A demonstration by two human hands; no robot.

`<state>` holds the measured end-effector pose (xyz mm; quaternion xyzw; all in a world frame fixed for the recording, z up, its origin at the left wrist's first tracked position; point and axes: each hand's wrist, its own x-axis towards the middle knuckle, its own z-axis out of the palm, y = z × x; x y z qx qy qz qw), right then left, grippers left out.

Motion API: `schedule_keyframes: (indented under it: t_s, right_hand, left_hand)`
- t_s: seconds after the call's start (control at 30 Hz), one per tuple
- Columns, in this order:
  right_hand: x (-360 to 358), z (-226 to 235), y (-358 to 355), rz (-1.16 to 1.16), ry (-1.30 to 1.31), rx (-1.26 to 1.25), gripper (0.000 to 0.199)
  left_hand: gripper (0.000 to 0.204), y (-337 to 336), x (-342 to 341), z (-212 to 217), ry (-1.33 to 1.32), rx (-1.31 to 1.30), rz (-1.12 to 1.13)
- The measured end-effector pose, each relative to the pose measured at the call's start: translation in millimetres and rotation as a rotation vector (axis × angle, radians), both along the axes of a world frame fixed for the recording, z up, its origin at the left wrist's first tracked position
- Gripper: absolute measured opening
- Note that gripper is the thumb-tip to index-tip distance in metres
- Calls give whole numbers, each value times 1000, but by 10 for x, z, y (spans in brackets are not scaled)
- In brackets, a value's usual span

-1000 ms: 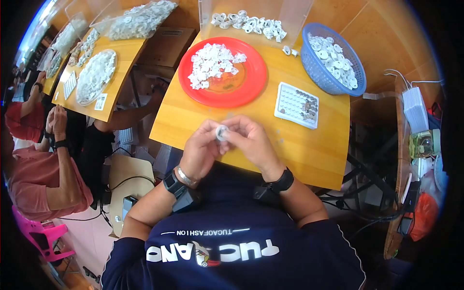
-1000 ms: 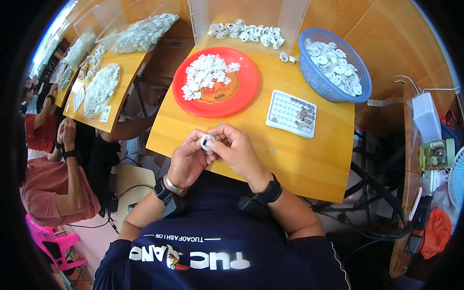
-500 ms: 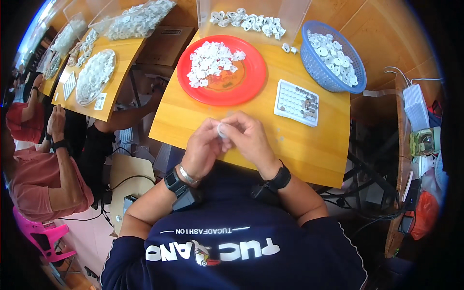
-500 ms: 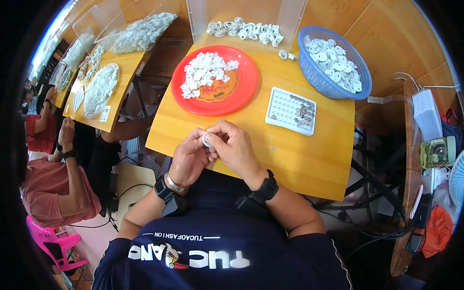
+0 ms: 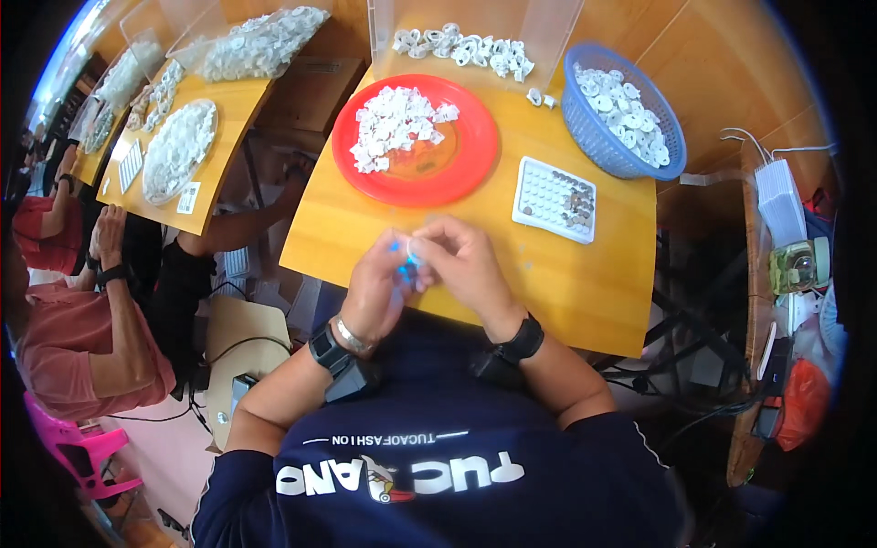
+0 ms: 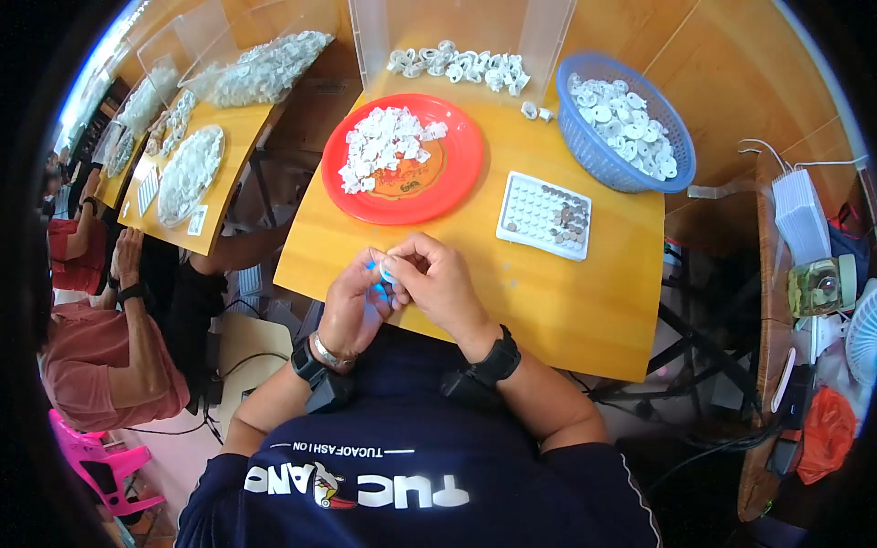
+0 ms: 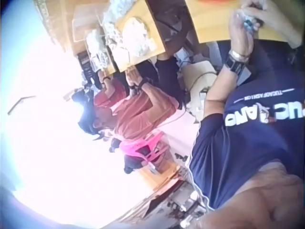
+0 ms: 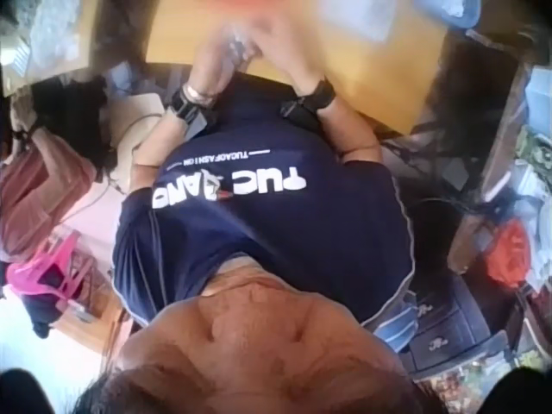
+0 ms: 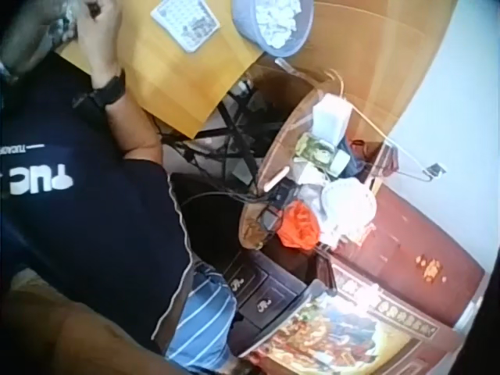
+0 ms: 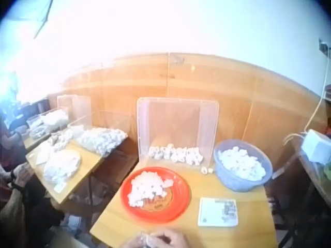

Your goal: The person is manually assembling small white plastic components by inserting one part into another and sorting them into containers.

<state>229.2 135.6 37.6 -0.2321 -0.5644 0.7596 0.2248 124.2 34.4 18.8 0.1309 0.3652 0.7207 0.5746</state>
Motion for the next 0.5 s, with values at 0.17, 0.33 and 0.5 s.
schedule_keyframes:
  t_s: [0.17,0.33,0.5]
  right_hand:
    - [18,-15,18,70,0,-56,12]
    - [1,60,-69,-26,4,320,16]
    - [-56,129,-111,-82,-113,730,16]
  left_hand:
    - [15,-33,-22,36,13,-6,2]
    - [14,-47,-77,32,-54,9,77]
    - [12,-65,-93,0,-48,55,134]
